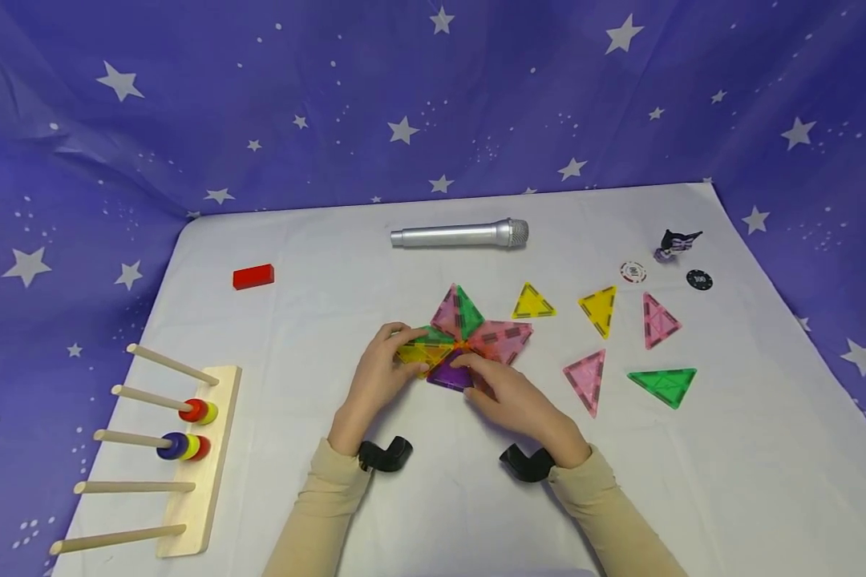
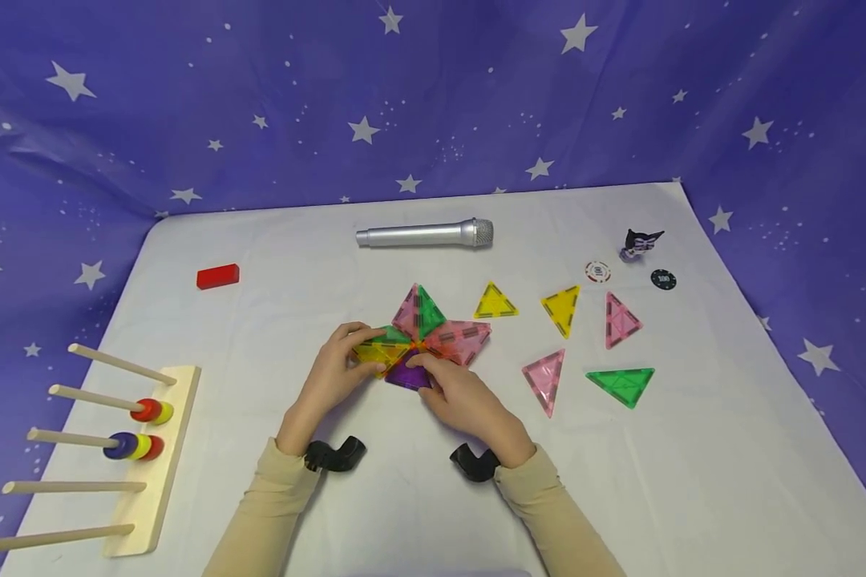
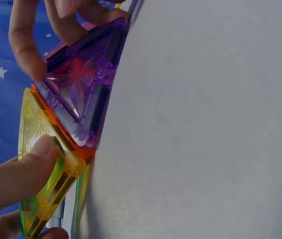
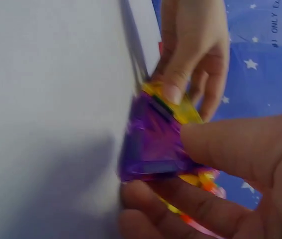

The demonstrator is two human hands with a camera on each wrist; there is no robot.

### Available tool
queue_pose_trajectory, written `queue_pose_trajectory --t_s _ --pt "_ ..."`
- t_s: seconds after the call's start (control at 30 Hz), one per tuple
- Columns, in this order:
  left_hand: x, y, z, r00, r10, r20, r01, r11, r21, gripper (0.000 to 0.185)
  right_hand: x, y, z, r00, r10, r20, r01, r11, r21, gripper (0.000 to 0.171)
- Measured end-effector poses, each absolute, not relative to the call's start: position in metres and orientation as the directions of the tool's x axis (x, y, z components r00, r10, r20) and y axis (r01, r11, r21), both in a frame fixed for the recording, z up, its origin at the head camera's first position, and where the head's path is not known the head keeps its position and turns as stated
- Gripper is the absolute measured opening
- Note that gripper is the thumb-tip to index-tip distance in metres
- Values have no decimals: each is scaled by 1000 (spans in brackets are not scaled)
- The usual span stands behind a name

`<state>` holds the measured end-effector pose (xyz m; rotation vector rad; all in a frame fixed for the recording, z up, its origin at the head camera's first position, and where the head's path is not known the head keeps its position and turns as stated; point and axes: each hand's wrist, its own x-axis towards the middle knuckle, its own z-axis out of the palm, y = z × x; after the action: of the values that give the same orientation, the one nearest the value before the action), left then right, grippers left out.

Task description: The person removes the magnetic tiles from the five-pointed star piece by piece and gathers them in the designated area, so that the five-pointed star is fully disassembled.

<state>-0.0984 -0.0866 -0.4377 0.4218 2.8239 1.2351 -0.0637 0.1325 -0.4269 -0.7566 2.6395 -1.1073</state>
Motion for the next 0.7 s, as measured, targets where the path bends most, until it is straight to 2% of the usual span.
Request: queue_pose_trajectory --t_s 0.27,0.5,0.7 --pt "-99 -87 -438 -961 260 96 249 655 714 43 -66 124 -436 -858 -506 90 -385 515 -766 31" --pt "-100 -88 -439 -960 264 90 246 651 718 43 -65 126 -434 -891 -453 31 -287 508 -813 33" --pt "-100 -88 -439 -959 267 95 251 647 720 42 -64 129 -433 -886 -464 14 -258 467 -846 33"
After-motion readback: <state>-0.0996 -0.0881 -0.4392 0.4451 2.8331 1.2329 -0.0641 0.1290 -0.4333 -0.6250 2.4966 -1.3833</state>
